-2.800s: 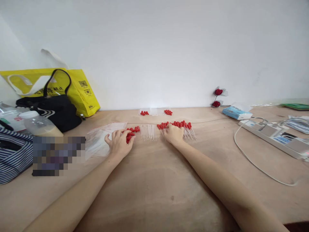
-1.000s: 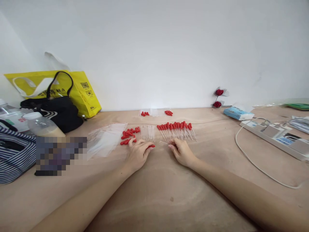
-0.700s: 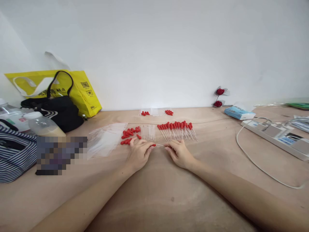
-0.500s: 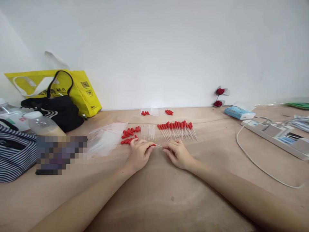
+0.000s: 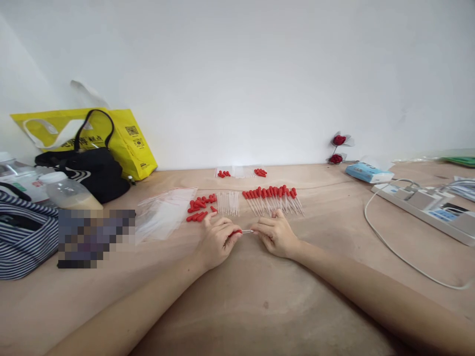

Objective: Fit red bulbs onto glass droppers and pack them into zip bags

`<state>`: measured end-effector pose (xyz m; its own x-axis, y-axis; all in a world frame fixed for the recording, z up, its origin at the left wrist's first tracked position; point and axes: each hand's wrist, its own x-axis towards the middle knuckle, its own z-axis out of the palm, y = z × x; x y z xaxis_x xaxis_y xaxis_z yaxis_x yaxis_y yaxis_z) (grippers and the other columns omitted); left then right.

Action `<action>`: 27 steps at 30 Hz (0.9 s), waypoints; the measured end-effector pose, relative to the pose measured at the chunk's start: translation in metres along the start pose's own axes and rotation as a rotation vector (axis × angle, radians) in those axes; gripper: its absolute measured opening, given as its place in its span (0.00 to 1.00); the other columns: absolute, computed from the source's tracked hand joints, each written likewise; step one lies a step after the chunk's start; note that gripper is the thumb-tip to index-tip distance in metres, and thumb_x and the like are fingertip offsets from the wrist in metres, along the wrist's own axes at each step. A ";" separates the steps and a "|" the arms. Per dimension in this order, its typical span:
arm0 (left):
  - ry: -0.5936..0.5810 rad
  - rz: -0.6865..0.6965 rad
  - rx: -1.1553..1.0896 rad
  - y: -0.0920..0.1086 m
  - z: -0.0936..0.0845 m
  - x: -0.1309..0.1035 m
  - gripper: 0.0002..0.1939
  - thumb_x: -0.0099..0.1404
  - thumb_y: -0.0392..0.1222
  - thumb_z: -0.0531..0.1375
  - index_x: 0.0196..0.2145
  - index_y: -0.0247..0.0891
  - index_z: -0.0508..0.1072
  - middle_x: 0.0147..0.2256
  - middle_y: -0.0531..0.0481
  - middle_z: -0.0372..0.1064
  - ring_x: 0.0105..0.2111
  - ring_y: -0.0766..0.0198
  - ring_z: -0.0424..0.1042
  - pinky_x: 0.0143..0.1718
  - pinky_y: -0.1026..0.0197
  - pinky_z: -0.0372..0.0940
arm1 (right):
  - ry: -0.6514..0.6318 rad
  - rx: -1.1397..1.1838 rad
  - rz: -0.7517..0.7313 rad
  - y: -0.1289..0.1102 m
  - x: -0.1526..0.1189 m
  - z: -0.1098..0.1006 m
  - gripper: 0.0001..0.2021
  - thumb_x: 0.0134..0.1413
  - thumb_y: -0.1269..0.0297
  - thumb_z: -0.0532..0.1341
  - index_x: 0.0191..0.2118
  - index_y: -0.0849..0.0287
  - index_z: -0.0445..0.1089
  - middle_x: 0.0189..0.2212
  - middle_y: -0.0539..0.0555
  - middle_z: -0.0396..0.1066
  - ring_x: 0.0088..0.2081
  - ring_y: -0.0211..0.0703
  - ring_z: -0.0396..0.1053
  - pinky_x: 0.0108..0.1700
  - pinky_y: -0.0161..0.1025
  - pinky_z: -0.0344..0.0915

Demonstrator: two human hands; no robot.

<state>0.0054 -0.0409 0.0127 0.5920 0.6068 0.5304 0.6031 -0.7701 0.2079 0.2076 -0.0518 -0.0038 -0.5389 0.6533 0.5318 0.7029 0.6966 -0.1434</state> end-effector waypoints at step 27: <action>-0.062 0.013 0.117 -0.018 -0.008 0.003 0.09 0.62 0.46 0.53 0.38 0.44 0.69 0.37 0.51 0.72 0.42 0.59 0.64 0.52 0.47 0.38 | -0.064 -0.028 0.023 -0.001 -0.001 -0.005 0.10 0.55 0.64 0.51 0.37 0.56 0.69 0.29 0.53 0.69 0.33 0.39 0.62 0.35 0.39 0.44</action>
<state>-0.0086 -0.0268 0.0169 0.6297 0.6109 0.4799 0.6514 -0.7518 0.1024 0.2092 -0.0545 0.0002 -0.5505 0.6873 0.4738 0.7276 0.6733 -0.1314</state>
